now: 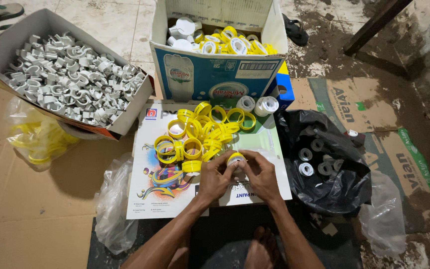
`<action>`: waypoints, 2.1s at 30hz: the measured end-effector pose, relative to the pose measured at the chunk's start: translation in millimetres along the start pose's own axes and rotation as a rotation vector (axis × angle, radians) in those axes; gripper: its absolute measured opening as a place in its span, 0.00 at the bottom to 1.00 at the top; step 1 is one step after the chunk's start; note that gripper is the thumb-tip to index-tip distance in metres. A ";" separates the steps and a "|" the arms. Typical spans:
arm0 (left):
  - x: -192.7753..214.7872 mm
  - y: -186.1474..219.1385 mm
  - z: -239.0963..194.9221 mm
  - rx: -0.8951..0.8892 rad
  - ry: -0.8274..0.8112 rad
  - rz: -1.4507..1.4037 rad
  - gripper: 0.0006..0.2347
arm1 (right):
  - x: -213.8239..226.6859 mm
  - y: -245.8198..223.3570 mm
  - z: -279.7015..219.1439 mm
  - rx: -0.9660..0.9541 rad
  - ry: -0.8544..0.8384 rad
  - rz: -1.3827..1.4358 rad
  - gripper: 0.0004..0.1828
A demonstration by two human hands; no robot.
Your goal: The person sits on the floor and assembles small white plastic rings into yellow plastic frames. They pick up the components from boxes and a black bag, fit the rings into the frames by hand, and place the finished items into a larger box.
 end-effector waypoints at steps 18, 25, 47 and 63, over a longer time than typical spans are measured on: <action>-8.3 4.8 -9.5 -0.202 -0.062 0.334 0.09 | 17.1 -73.3 136.2 0.496 0.082 -0.599 0.28; -6.5 2.8 -4.8 -0.167 -0.092 0.325 0.07 | 0.4 -60.2 244.4 0.581 0.030 -0.787 0.24; 6.2 22.4 -17.9 -0.128 0.239 0.249 0.19 | 12.0 21.7 74.7 0.275 -0.087 -0.892 0.21; -6.5 42.9 -24.3 -0.185 0.081 0.313 0.24 | 20.1 20.0 18.3 0.074 0.041 -0.440 0.08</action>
Point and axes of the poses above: each hand's wrist, its own z-axis towards the middle knuckle, its own x-axis out of the back of the hand, y = z × x, the point moved 5 cm from there along z, towards the middle knuckle, and after that the axes turned 12 degrees about x, right-handed, at the moved point
